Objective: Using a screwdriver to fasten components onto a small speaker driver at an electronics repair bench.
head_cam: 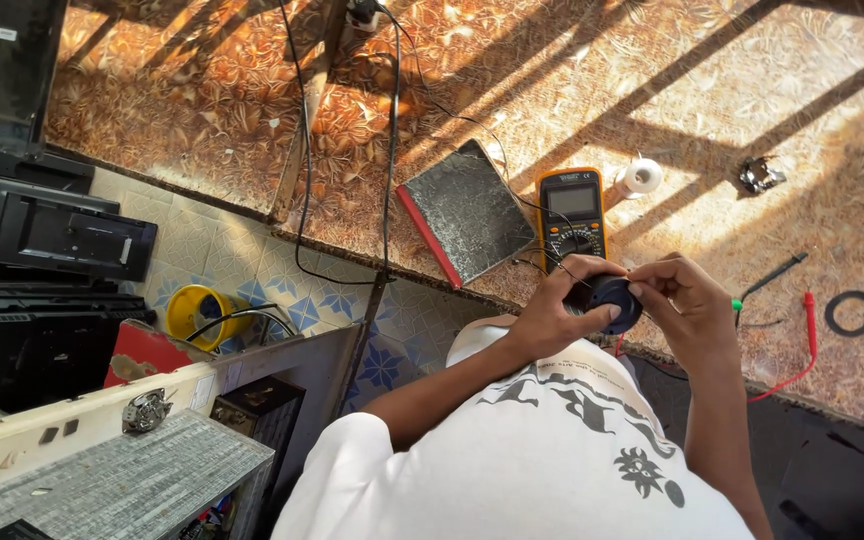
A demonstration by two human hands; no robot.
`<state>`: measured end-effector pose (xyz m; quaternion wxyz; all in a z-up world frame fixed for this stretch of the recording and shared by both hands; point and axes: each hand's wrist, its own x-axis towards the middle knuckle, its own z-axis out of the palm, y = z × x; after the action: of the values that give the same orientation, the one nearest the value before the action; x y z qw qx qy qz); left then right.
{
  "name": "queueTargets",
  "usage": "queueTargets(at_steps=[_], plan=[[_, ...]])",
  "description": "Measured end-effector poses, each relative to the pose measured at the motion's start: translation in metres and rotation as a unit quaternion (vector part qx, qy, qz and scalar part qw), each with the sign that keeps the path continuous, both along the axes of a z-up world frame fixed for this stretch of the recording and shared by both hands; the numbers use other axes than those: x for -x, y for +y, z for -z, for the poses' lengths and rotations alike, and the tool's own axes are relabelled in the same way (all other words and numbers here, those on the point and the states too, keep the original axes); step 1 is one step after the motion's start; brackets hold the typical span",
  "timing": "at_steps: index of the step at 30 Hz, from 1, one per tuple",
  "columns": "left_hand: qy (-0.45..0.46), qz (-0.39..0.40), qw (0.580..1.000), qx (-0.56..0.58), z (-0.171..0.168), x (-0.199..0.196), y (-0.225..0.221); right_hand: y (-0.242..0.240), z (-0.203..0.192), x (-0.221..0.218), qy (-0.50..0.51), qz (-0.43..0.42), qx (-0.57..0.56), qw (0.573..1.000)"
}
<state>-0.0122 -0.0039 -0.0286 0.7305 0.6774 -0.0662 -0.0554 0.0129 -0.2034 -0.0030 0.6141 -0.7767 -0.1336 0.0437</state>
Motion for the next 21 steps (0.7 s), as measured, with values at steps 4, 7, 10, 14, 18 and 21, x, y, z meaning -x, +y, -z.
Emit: queueTargets(at_steps=[4, 7, 10, 14, 18, 21], plan=[[0.013, 0.024, 1.0, 0.005, -0.001, 0.001, 0.002, -0.008, 0.021, 0.001, 0.108, 0.003, -0.086, 0.99], [0.029, 0.037, 0.999, 0.018, -0.004, 0.0, 0.002, -0.01, 0.024, 0.001, 0.129, 0.014, -0.094, 0.987], [0.051, 0.046, 0.997, 0.035, -0.016, 0.0, 0.003, -0.012, 0.024, 0.003, 0.136, 0.027, -0.098, 0.986], [0.091, 0.059, 0.994, 0.009, -0.04, -0.005, 0.002, -0.028, 0.006, 0.003, 0.139, 0.029, -0.001, 0.99], [0.115, 0.058, 0.991, 0.022, -0.044, -0.004, 0.005, -0.096, 0.028, -0.008, 0.129, 0.189, 0.033, 0.973], [0.132, 0.064, 0.989, 0.034, -0.041, -0.002, 0.007, -0.22, 0.139, -0.02, -0.033, 0.357, 0.181, 0.916]])
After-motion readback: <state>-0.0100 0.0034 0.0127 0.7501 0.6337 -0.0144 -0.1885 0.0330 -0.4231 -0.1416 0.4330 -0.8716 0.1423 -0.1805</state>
